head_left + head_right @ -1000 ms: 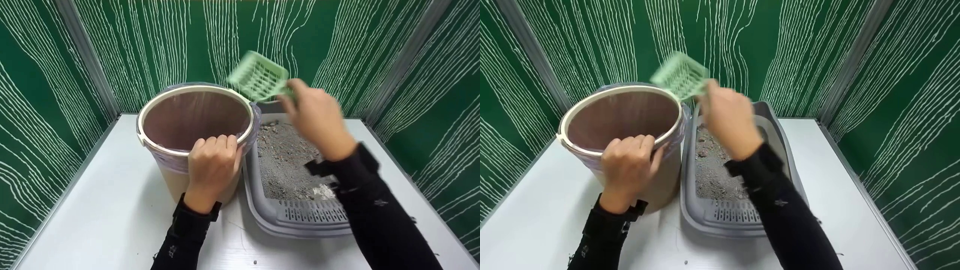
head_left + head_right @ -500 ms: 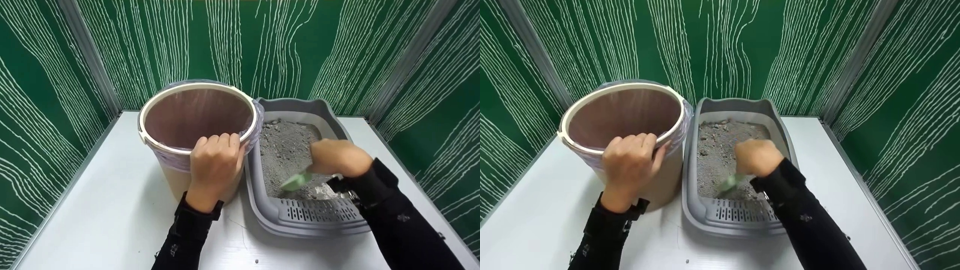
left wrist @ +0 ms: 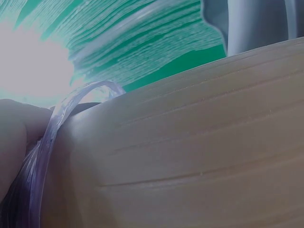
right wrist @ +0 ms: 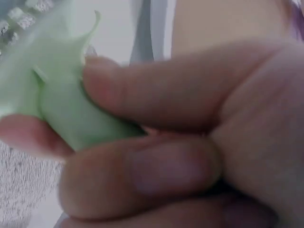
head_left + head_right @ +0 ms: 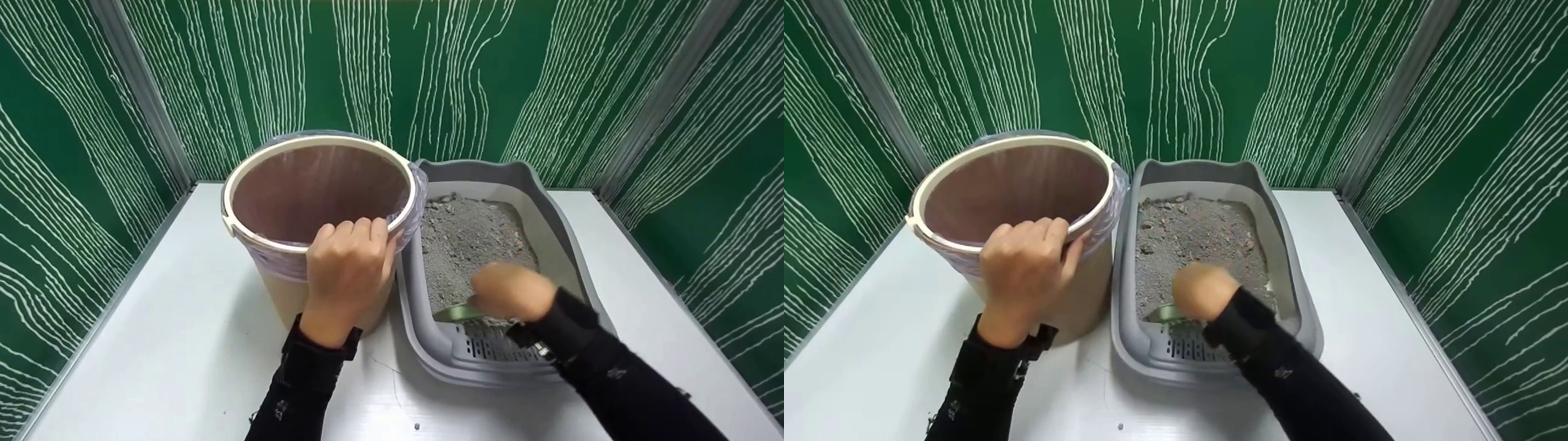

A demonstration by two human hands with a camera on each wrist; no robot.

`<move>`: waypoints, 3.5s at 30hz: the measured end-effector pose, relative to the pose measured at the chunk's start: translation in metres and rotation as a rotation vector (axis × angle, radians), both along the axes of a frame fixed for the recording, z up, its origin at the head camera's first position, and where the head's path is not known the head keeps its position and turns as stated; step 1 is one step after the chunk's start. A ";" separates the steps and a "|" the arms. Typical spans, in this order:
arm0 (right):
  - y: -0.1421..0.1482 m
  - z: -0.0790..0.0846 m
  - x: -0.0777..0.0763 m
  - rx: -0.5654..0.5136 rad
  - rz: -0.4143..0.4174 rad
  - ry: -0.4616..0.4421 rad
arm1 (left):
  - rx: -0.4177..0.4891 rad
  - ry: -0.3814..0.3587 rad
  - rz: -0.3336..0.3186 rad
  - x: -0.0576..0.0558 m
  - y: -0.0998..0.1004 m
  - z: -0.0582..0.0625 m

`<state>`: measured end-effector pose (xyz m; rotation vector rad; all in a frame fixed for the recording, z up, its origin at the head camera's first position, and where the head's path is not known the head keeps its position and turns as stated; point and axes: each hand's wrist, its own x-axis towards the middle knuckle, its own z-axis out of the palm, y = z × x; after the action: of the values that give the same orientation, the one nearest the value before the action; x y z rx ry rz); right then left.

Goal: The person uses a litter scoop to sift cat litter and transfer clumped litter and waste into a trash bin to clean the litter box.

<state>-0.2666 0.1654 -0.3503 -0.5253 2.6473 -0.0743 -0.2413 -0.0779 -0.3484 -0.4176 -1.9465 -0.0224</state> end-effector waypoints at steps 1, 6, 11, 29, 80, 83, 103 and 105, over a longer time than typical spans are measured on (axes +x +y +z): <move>-0.003 -0.002 0.001 -0.004 0.007 0.020 | 0.000 0.005 0.001 0.000 0.000 0.000; -0.018 -0.014 -0.007 0.007 0.046 0.121 | -0.001 0.019 0.006 0.000 0.000 0.000; -0.035 -0.028 -0.026 0.093 0.058 0.218 | 0.004 0.018 0.000 0.001 0.000 0.002; -0.001 -0.102 -0.105 -0.212 -0.149 0.230 | 0.022 -0.007 -0.024 0.002 0.001 0.003; 0.042 -0.078 -0.113 -0.537 -0.426 0.614 | 0.007 0.026 -0.006 0.000 0.000 0.002; 0.042 -0.079 -0.113 -0.542 -0.422 0.624 | 0.005 0.025 -0.004 0.000 -0.001 0.002; 0.039 -0.078 -0.109 -0.547 -0.430 0.593 | 0.014 0.020 -0.007 0.001 -0.001 0.001; 0.039 -0.078 -0.110 -0.540 -0.439 0.582 | 0.012 0.022 -0.006 0.001 -0.001 0.001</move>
<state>-0.3764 0.2040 -0.4280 -0.1118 3.2695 -0.9129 -0.2406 -0.0788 -0.3472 -0.4136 -1.9228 -0.0336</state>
